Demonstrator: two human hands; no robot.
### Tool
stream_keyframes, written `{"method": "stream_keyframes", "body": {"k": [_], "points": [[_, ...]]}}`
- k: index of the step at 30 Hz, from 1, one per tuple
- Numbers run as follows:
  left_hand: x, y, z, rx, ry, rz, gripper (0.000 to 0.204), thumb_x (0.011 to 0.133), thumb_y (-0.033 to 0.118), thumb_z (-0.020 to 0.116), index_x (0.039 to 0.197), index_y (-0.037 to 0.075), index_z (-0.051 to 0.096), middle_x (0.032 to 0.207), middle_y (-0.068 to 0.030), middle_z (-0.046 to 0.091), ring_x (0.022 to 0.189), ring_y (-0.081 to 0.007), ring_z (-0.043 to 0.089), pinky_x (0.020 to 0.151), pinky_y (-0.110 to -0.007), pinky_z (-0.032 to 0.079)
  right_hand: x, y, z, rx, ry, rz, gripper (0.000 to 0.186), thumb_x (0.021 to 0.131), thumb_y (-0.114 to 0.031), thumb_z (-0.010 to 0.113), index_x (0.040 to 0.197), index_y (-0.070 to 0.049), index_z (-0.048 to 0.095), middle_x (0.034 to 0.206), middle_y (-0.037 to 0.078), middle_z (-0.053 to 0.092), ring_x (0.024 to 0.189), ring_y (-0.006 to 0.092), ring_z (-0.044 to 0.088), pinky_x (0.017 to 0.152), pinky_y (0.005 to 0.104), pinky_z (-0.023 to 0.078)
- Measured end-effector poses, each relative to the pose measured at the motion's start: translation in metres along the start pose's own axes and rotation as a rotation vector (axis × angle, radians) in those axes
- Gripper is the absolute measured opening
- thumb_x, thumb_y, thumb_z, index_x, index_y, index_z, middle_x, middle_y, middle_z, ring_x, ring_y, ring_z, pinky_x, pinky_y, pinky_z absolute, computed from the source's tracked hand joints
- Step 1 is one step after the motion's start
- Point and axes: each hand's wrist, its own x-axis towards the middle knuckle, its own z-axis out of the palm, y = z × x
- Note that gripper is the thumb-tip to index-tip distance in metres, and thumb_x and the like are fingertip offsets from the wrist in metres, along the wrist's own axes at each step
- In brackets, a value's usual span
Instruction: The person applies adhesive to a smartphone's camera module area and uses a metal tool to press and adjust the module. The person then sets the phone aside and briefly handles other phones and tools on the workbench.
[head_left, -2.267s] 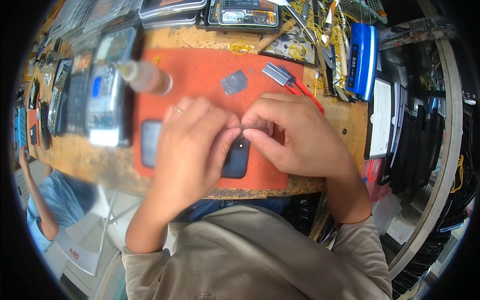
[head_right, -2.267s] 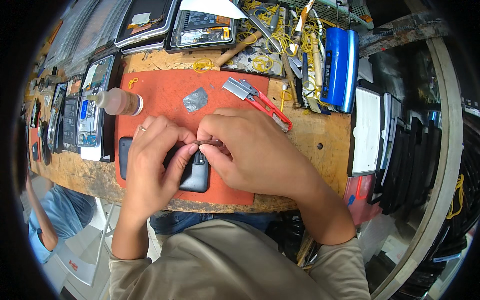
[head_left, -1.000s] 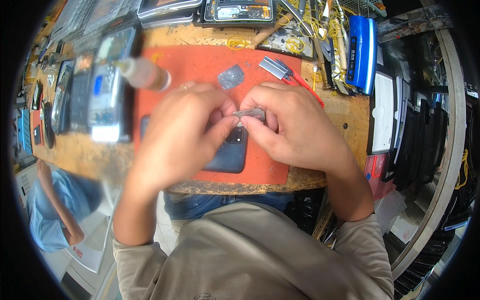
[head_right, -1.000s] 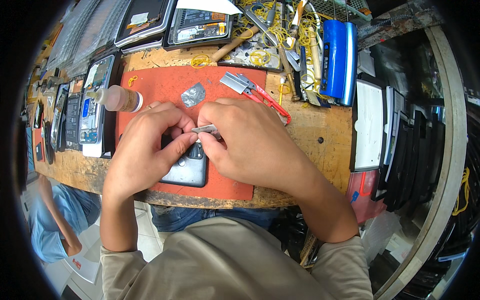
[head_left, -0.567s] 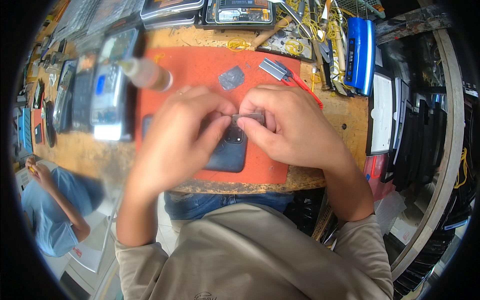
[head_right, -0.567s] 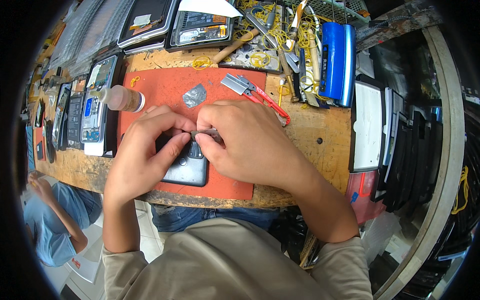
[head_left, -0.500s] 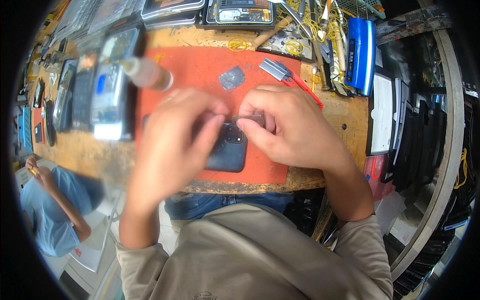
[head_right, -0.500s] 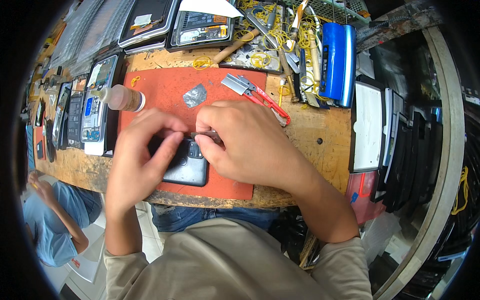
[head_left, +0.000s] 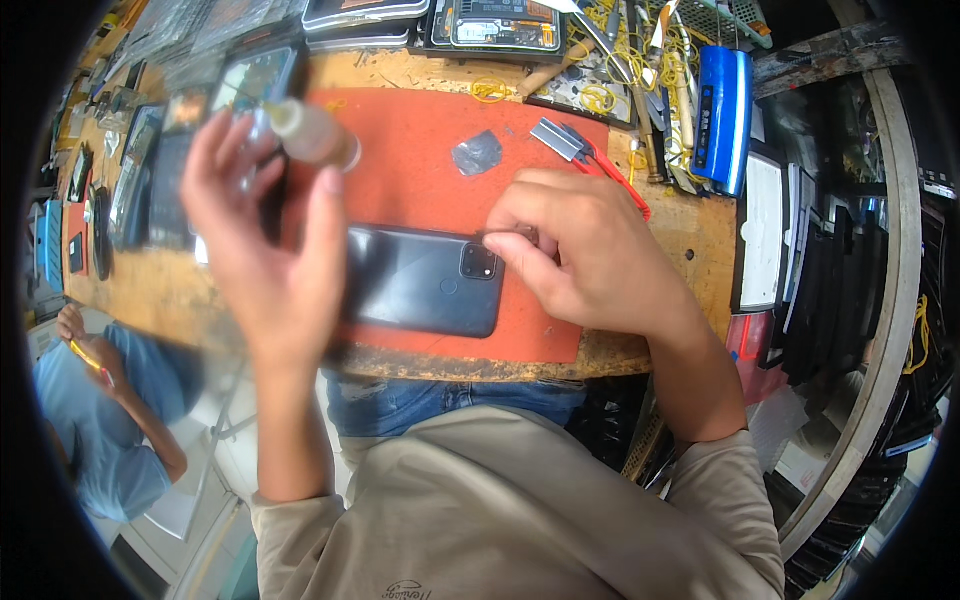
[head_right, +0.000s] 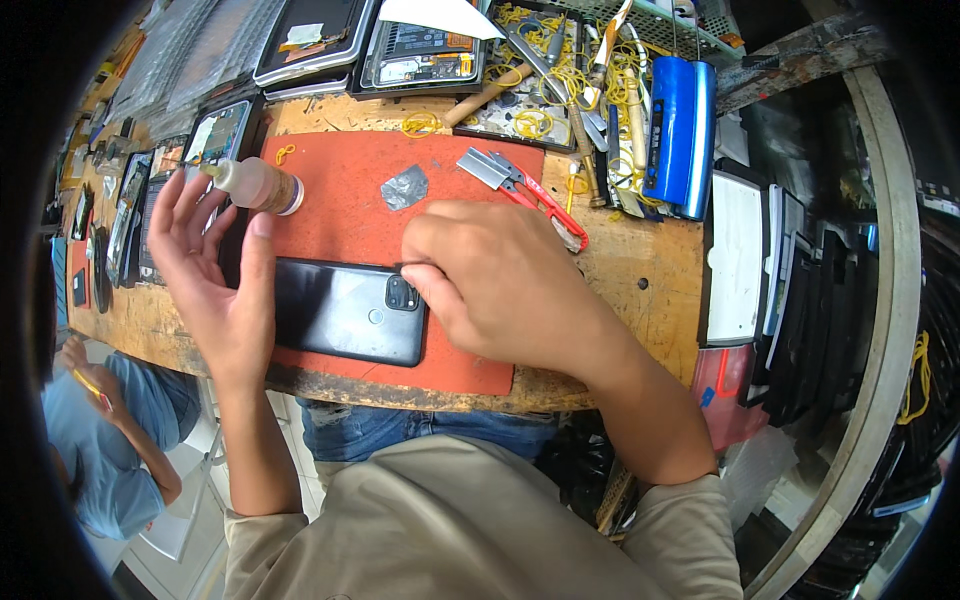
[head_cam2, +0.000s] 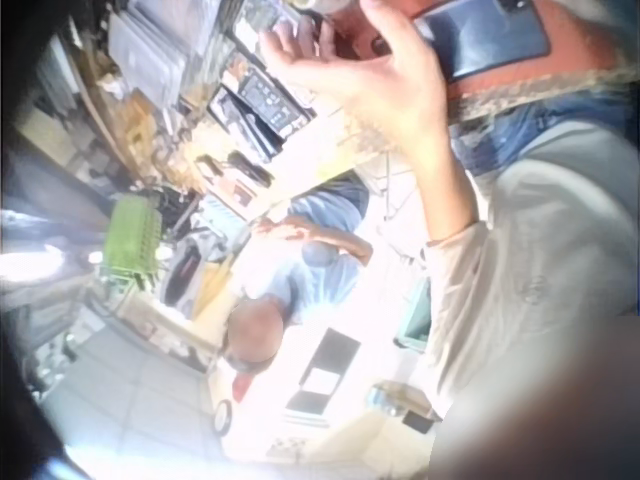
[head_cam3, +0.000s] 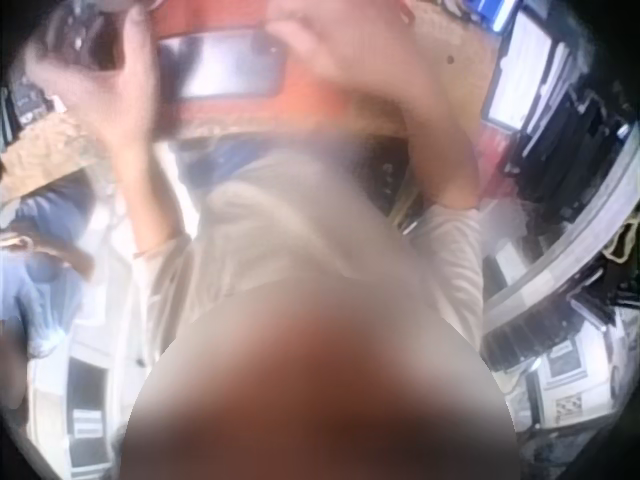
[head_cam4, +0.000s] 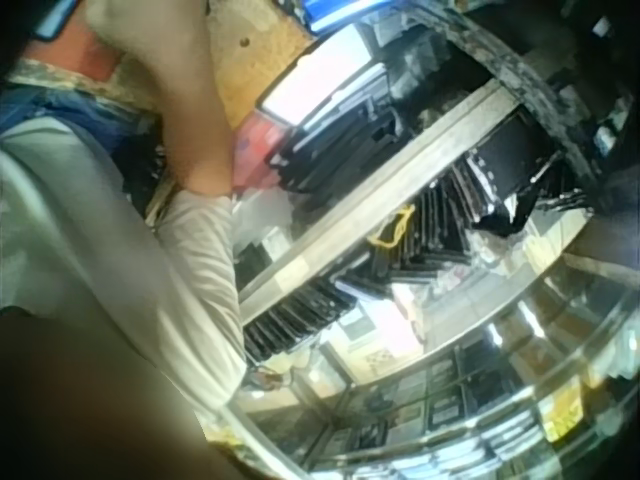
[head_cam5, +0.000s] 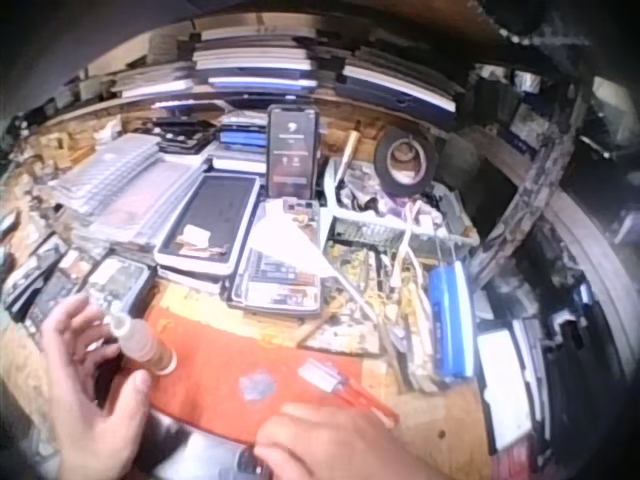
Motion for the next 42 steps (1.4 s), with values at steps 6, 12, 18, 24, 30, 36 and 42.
{"method": "stream_keyframes", "body": {"k": [6, 12, 18, 24, 30, 36, 42], "points": [[0.003, 0.006, 0.013, -0.085, -0.122, -0.072, 0.081, 0.104, 0.006, 0.076, 0.168, 0.002, 0.027, 0.157, -0.0233, 0.053, 0.142, -0.0282, 0.059, 0.121, -0.043, 0.047, 0.005, 0.001, 0.001, 0.089, -0.076, 0.232, 0.009, 0.096, -0.009, 0.075, 0.094, 0.000, 0.074, 0.073, 0.010, 0.067, 0.060, 0.0199, 0.061, 0.058, 0.0365, 0.047], [0.007, -0.006, 0.017, -0.175, -0.126, -0.262, 0.058, 0.111, 0.006, 0.067, 0.162, -0.001, 0.041, 0.142, -0.0158, 0.065, 0.127, -0.0213, 0.068, 0.112, -0.036, 0.054, 0.008, 0.000, -0.002, 0.015, -0.092, 0.225, 0.012, 0.094, -0.011, 0.076, 0.090, 0.000, 0.073, 0.072, 0.012, 0.068, 0.061, 0.0209, 0.063, 0.058, 0.0378, 0.047], [-0.010, 0.005, -0.011, -0.004, -0.137, -0.060, 0.051, 0.107, 0.000, 0.066, 0.156, -0.003, 0.050, 0.145, -0.0169, 0.062, 0.133, -0.0243, 0.063, 0.114, -0.036, 0.052, 0.006, 0.001, -0.003, 0.085, -0.095, 0.250, 0.011, 0.095, -0.010, 0.076, 0.090, -0.001, 0.073, 0.072, 0.010, 0.067, 0.061, 0.0211, 0.064, 0.058, 0.0369, 0.047], [-0.030, 0.019, -0.048, 0.282, -0.310, 0.099, 0.048, 0.097, 0.001, 0.076, 0.143, -0.002, 0.061, 0.140, -0.0186, 0.065, 0.129, -0.0329, 0.064, 0.112, -0.044, 0.049, 0.000, 0.005, -0.004, 0.101, -0.072, 0.073, 0.007, 0.095, -0.007, 0.076, 0.093, -0.002, 0.072, 0.079, 0.008, 0.066, 0.062, 0.0198, 0.064, 0.058, 0.0363, 0.048], [-0.048, 0.023, -0.049, 0.255, -0.347, 0.045, 0.045, 0.093, 0.002, 0.079, 0.136, -0.002, 0.064, 0.127, -0.0200, 0.067, 0.118, -0.0367, 0.065, 0.106, -0.044, 0.049, -0.001, 0.001, -0.011, 0.017, 0.080, -0.037, 0.006, 0.096, -0.006, 0.076, 0.095, -0.001, 0.071, 0.081, 0.008, 0.067, 0.061, 0.0180, 0.062, 0.055, 0.0337, 0.046], [-0.045, 0.026, -0.056, 0.270, -0.404, 0.091, 0.042, 0.093, -0.004, 0.078, 0.133, -0.001, 0.067, 0.126, -0.0161, 0.066, 0.116, -0.0298, 0.065, 0.104, -0.039, 0.049, 0.001, 0.005, -0.017, 0.022, 0.194, 0.126, 0.010, 0.101, -0.008, 0.075, 0.106, 0.001, 0.074, 0.086, 0.009, 0.069, 0.065, 0.0181, 0.060, 0.060, 0.0330, 0.047], [-0.045, 0.025, -0.058, 0.278, -0.429, 0.109, 0.044, 0.091, -0.010, 0.075, 0.133, 0.002, 0.069, 0.122, -0.0168, 0.066, 0.113, -0.0307, 0.066, 0.100, -0.039, 0.052, -0.005, 0.011, -0.009, -0.139, 0.218, 0.062, 0.015, 0.099, -0.007, 0.074, 0.112, 0.001, 0.076, 0.096, 0.014, 0.068, 0.081, 0.0276, 0.069, 0.073, 0.0392, 0.053]]}}
